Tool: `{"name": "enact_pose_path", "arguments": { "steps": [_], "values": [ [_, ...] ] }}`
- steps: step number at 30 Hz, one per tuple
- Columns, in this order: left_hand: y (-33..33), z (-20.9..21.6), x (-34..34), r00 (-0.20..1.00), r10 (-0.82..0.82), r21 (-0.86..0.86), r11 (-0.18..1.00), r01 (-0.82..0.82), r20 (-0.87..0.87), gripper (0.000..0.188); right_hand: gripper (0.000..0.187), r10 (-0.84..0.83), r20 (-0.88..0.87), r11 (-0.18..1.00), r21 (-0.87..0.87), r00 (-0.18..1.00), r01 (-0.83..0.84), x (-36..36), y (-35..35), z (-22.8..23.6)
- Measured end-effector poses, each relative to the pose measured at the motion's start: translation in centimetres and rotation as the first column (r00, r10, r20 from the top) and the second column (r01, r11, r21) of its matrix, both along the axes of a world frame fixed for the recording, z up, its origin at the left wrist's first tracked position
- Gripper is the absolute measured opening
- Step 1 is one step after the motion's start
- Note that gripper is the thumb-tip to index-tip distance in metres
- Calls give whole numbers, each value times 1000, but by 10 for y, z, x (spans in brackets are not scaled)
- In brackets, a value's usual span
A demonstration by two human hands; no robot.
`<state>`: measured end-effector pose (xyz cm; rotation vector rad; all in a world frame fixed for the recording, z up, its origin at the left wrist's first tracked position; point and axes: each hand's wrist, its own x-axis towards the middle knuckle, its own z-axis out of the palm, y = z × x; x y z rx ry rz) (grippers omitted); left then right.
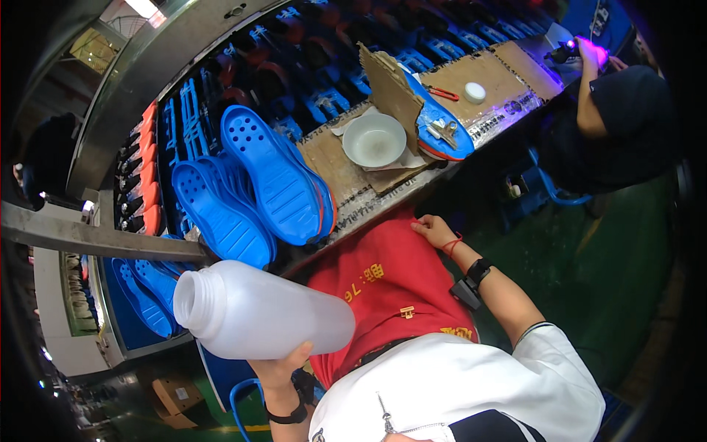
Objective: Applying adhesive to blue shoe soles using a brush at a factory workstation.
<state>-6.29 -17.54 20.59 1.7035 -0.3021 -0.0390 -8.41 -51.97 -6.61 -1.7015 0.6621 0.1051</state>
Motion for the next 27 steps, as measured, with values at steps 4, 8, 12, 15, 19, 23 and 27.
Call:
{"name": "enact_pose_path", "arguments": {
  "steps": [4,8,12,15,19,23,27],
  "values": [
    [-21,-2,13,996,-84,0,996,84,-10,66,36,92,-71,983,-153,993,-102,8,0,-4],
    [-54,-4,32,980,-198,-10,980,198,-22,70,43,233,-132,906,-331,964,-264,9,-6,-6],
    [-90,-12,54,942,-334,30,942,333,17,70,48,236,-56,915,-322,970,-241,3,-7,83],
    [-117,-26,61,921,-389,-41,920,389,-8,71,59,208,265,978,-73,942,-195,-9,-14,175],
    [-150,-38,64,921,-385,-191,910,368,-61,70,99,415,481,902,-327,772,-282,-18,-5,230],
    [-170,-49,65,908,-418,-313,862,398,4,76,122,525,470,811,-529,710,-249,-8,20,242],
    [-184,-57,67,905,-423,-334,846,415,54,83,120,467,507,822,-552,725,-143,2,32,232]
  ]
}}
